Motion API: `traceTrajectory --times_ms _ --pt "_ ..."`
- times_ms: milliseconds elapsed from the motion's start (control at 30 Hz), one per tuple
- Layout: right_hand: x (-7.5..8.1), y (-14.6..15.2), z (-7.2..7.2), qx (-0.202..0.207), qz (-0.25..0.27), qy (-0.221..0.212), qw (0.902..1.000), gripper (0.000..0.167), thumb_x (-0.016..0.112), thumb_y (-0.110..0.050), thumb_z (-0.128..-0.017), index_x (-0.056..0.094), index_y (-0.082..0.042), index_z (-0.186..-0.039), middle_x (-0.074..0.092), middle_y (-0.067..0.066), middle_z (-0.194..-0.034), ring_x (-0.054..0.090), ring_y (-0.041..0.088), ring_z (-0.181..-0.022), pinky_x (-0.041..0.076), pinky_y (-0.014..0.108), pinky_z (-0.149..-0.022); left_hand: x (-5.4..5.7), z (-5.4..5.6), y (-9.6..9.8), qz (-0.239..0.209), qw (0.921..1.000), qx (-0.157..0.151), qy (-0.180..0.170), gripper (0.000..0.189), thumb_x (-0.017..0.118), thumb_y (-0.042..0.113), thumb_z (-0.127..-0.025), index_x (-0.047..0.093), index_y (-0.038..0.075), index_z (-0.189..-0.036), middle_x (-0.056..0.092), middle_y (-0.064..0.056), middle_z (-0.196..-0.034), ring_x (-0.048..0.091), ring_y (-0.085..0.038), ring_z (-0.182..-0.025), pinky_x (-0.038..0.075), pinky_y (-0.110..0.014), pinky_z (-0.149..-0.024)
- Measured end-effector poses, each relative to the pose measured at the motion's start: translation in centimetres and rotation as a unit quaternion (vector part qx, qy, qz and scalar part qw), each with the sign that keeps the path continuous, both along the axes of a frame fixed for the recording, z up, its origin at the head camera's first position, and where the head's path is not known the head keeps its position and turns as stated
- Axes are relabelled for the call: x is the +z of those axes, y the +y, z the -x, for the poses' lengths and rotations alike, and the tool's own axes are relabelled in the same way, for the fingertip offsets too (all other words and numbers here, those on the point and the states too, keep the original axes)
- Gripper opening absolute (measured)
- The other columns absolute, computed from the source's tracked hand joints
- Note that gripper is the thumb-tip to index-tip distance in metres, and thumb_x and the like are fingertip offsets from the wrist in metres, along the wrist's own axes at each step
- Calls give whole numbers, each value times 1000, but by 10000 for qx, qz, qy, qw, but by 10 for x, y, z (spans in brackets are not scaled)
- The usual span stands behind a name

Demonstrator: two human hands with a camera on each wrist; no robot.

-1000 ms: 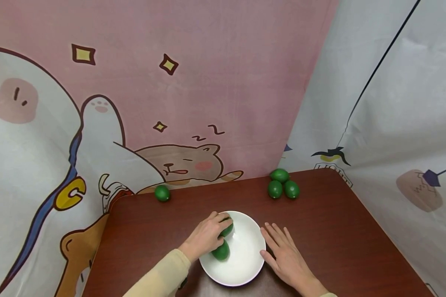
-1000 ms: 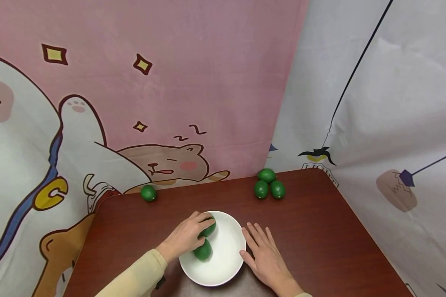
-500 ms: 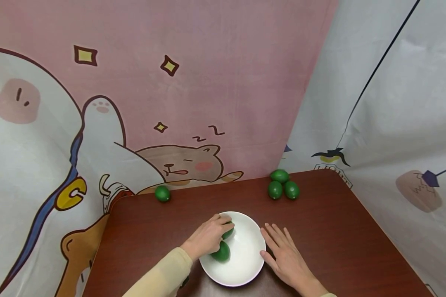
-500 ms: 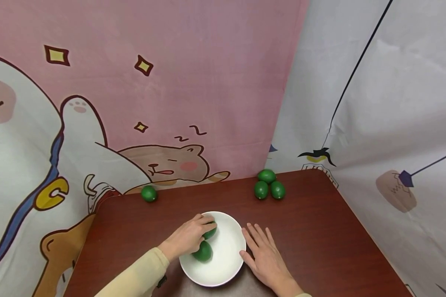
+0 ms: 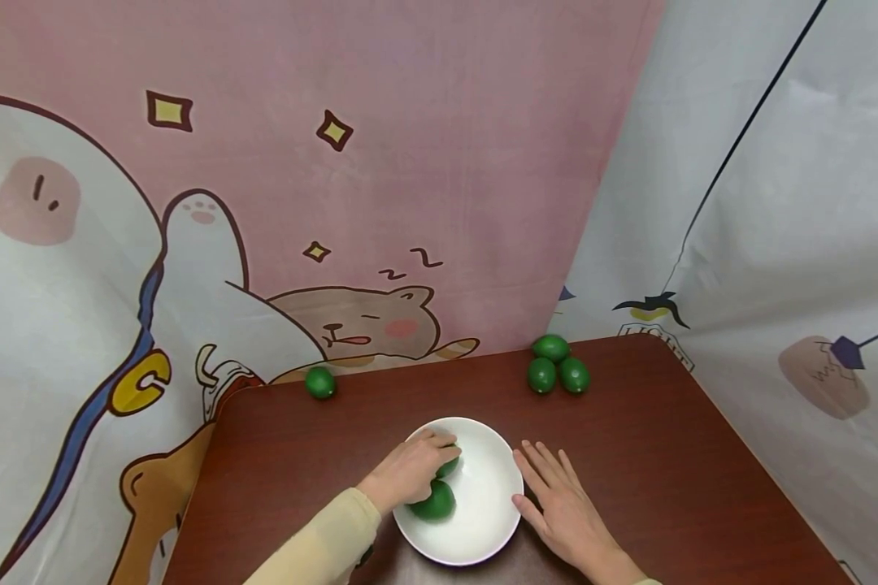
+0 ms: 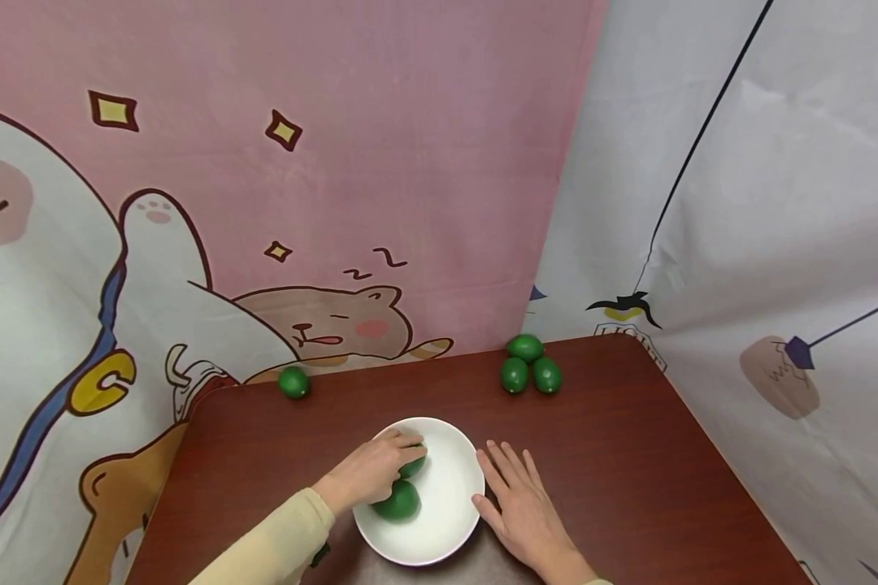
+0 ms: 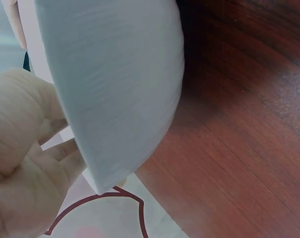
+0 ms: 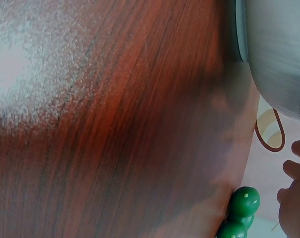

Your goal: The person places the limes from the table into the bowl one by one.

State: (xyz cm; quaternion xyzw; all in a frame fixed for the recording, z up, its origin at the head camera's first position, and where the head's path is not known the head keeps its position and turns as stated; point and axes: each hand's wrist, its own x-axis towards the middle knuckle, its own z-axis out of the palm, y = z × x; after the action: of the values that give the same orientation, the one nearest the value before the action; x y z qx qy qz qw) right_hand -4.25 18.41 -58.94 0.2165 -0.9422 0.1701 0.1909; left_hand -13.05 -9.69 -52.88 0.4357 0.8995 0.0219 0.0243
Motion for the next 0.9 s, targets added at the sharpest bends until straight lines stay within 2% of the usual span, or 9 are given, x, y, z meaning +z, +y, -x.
traceTrajectory --times_ms 233,433,667,900 --pt "-1 0 0 -2 -15 7 10000 63 60 -46 -101 55 -6 -149 52 18 -153 47 42 -141 -9 31 -127 0 -2 -1 33 9998 92 143 43 76 5 -83 71 18 -124 65 -4 -132 61 -23 -123 49 -32 -108" --pt "-1 0 0 -32 -41 -62 10000 64 63 -44 -99 55 -6 -150 52 18 -153 46 40 -142 -10 31 -126 0 -4 -3 -54 9998 145 96 44 76 4 -82 72 19 -123 66 -4 -131 61 -24 -122 50 -32 -106" --pt "-1 0 0 -28 -48 -61 10000 64 63 -43 -99 54 -6 -150 52 19 -153 46 41 -141 -10 31 -126 3 -6 -5 -44 9997 240 15 48 76 4 -82 71 19 -127 65 -6 -136 60 -25 -129 47 -34 -110" --pt "-1 0 0 -57 -94 -60 9999 64 63 -43 -99 54 -7 -151 51 17 -154 47 41 -142 -8 32 -127 8 -8 -9 -192 9991 373 -22 41 69 7 -90 69 16 -131 63 -8 -141 58 -28 -132 47 -37 -111"
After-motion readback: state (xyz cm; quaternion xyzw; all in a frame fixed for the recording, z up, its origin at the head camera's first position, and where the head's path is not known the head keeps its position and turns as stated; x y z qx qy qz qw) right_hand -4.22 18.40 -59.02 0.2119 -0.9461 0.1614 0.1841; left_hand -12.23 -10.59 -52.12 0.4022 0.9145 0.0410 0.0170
